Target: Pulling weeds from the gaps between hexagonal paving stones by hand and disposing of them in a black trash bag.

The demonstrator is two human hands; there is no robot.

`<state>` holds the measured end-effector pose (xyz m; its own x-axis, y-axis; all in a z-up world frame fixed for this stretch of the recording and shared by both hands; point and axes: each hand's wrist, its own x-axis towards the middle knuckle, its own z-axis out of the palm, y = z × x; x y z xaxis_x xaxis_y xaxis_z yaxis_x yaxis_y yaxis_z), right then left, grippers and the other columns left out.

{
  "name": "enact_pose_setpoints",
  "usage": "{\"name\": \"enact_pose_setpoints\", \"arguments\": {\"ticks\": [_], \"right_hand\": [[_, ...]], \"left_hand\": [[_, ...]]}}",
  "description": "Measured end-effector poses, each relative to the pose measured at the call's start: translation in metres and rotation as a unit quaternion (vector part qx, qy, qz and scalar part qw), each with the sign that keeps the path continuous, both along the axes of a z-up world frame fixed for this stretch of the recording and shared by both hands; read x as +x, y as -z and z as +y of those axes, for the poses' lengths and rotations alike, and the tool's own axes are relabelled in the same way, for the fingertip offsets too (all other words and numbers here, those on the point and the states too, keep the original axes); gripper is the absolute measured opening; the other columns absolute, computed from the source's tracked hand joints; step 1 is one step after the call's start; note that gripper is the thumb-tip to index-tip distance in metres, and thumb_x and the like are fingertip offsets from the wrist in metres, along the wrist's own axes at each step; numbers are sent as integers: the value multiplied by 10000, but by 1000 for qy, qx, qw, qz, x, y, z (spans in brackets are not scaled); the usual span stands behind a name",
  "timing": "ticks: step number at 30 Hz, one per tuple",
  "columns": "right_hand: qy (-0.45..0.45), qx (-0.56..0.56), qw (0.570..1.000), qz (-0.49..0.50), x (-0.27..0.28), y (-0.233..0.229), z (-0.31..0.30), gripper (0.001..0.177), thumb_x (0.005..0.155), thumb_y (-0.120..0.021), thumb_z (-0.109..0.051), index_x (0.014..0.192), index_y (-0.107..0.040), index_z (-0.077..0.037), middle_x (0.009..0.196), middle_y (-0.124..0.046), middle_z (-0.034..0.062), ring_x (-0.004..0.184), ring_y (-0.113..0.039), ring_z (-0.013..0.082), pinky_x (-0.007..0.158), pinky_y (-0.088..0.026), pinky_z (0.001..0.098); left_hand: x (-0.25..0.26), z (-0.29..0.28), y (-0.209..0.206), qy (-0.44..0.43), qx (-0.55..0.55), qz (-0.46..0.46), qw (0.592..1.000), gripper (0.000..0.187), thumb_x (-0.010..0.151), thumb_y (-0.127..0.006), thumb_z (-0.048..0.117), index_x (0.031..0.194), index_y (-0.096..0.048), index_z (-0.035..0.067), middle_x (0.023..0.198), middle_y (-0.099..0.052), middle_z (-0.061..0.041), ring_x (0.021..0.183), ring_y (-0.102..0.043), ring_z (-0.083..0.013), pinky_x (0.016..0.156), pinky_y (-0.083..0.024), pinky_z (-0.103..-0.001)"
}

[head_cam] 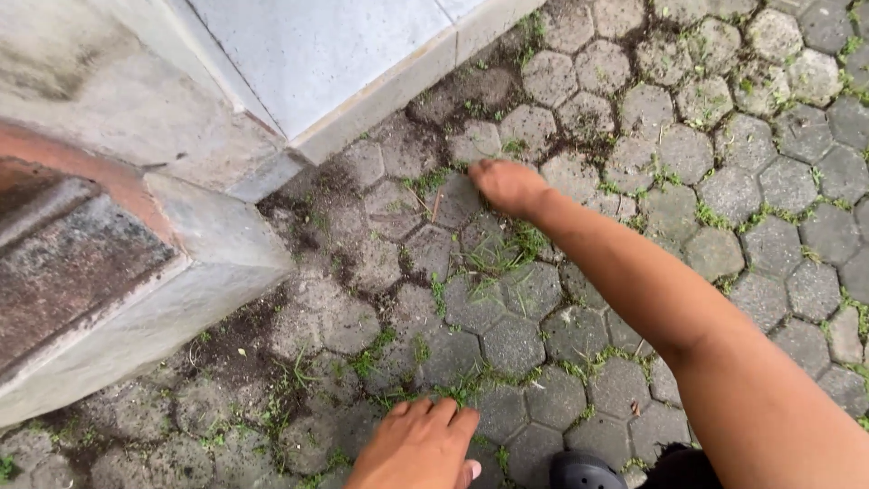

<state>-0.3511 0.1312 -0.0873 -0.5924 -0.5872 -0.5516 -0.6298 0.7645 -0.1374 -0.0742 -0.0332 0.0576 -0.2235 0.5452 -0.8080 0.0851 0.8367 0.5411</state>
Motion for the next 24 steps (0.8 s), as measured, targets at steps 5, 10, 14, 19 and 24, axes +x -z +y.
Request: {"name": "enact_pose_setpoints", "arguments": {"ticks": [5,10,14,19,24], "right_hand": [[346,-116,926,-97,4,-47,6,867,992,28,-556,1319,-539,12,1286,-598,274,1166,-628,322,990,-534,432],[195,-22,980,-46,-22,-46,54,125,1035,-554,-167,1093,-593,-63,1014,-641,89,928,-626,246,853,-568,361],[123,36,991,-30,-2,-40,52,586,918,-653,-499,1371,-513,-155,1203,-617,152,970,-689,329,864,-629,477],[29,-33,999,16,7,3,31,722,871,-609,-562,1359,-450,-54,1310,-515,177,1203,-523,330,1028,-508,477],[32,-48,998,-21,7,7,22,317,1083,-332,-233,1197,-567,-52,1240,-586,200,1080,-607,326,969,-556,452]], "left_hand": [[8,-1,6,-1,-11,22,1000,567,1062,-627,297,1507,-365,62,1348,-485,-221,1246,-489,-378,1154,-324,-577],[-1,0,-11,-17,-23,23,999,505,1076,-553,288,1504,-373,89,1362,-483,-194,1255,-476,-363,1148,-323,-561],[1,4,-13,-16,-18,56,998,430,1057,-575,275,1410,-456,59,1290,-522,-209,1184,-516,-381,1073,-380,-580],[7,6,-13,-16,-33,36,999,522,1057,-602,264,1485,-381,60,1349,-488,-219,1243,-490,-374,1142,-326,-583],[14,-1,-14,-17,-37,33,999,570,1056,-629,269,1503,-350,51,1353,-480,-215,1251,-493,-365,1161,-325,-593]]}}
